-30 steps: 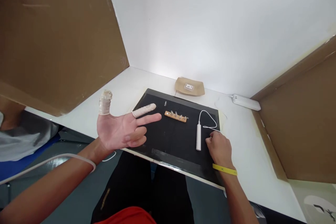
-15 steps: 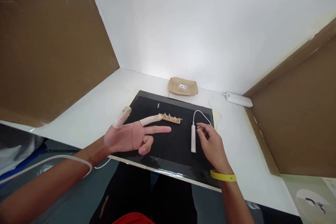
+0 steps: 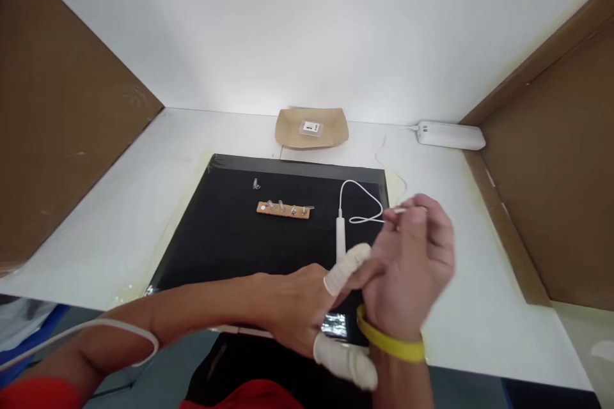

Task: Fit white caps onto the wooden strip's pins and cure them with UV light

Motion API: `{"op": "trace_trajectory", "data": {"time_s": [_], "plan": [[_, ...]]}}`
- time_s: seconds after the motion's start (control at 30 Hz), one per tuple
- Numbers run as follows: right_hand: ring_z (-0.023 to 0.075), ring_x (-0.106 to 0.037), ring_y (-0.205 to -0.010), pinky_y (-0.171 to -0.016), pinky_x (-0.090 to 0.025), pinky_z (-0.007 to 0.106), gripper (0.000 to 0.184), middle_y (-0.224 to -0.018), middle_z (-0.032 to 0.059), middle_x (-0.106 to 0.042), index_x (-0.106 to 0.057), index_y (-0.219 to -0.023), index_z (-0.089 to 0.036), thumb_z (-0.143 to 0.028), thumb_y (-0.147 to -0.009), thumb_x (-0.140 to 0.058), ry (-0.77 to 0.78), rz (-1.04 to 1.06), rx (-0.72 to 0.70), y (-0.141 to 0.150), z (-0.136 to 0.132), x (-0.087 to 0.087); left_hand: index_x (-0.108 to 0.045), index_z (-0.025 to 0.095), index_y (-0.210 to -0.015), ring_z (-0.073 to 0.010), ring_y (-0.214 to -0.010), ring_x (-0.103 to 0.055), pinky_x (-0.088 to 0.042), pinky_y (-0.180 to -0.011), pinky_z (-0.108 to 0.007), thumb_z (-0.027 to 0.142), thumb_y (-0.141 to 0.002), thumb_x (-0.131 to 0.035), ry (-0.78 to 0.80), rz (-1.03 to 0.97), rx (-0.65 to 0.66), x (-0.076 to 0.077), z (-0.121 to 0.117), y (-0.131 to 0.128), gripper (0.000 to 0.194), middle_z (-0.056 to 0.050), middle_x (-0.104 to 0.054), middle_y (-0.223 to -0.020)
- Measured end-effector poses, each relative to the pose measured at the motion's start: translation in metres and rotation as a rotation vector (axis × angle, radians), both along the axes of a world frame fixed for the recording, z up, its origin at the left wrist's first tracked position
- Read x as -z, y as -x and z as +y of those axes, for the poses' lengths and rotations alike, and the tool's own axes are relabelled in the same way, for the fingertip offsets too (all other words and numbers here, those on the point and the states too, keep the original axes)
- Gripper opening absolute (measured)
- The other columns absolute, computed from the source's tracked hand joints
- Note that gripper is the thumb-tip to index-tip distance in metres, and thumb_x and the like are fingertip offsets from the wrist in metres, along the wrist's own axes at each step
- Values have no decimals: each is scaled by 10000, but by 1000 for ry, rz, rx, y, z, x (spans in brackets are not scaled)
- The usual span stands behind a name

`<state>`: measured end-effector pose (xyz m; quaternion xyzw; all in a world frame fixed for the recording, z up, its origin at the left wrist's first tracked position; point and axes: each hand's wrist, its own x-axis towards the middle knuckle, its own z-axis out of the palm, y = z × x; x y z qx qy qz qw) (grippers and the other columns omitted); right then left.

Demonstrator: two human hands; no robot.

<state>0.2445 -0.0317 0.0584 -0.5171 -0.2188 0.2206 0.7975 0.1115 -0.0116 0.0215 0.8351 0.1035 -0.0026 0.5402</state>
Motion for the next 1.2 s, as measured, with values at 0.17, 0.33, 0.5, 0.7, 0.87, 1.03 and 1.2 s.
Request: {"op": "trace_trajectory", "data": {"time_s": [0.17, 0.33, 0.5, 0.7, 0.87, 1.03, 1.2], "plan": [[165, -603, -753, -755, -530, 367, 125, -864, 2, -658, -793, -940, -257, -294, -839, -856, 11, -180, 99, -7, -2, 11, 122, 204, -1685, -348, -873, -781, -550, -701, -370, 747, -700, -824, 34, 73, 133, 12, 10, -6, 1471, -120, -760, -1128], [178, -599, -722, -592, -442, 323, 90, -865, 27, -676, -792, -947, -246, -278, -872, -830, 56, -290, 132, -2, 15, 25, -66, 266, -1687, -294, -918, -761, -564, -771, -357, 709, -705, -854, 162, 27, 33, 6, 29, 7, 1335, -96, -724, -1203], [232, -603, -740, -670, -466, 411, 36, -860, 45, -654, -758, -944, -265, -281, -913, -769, 146, -465, 190, 4, 20, 21, -215, 238, -1661, -203, -803, -711, -551, -741, -315, 686, -801, -805, 307, -10, -103, -5, 33, 22, 1136, -38, -709, -1059], [245, -604, -732, -712, -478, 453, 41, -849, 42, -641, -754, -931, -283, -321, -917, -754, 140, -502, 247, 4, 16, 17, -347, 269, -1572, -92, -490, -504, -427, -529, -252, 584, -906, -764, 562, -33, -194, -10, 17, 20, 847, 47, -661, -761], [195, -551, -630, -606, -407, 402, 82, -801, 24, -623, -817, -933, -269, -292, -859, -789, -112, -532, 422, -31, 16, 22, -409, 190, -1458, -58, -574, -459, -391, -528, -230, 495, -1023, -622, 537, -127, -311, -30, 25, 27, 572, -158, -745, -1174], [177, -570, -666, -655, -440, 394, 119, -793, 16, -667, -839, -897, -248, -217, -782, -847, -76, -381, 313, -43, -14, 25, -539, 196, -1472, -84, -657, -552, -458, -657, -261, 536, -963, -695, -24, 19, -567, -60, 74, 43, 632, -121, -741, -1232], [190, -643, -816, -715, -472, 357, 104, -886, 35, -713, -814, -922, -224, -297, -853, -841, 213, -334, 135, -19, -60, 41, -749, 246, -1305, -210, -904, -676, -469, -848, -321, 683, -941, -594, -458, 526, -293, -81, 130, 29, 590, -82, -769, -1196]]}}
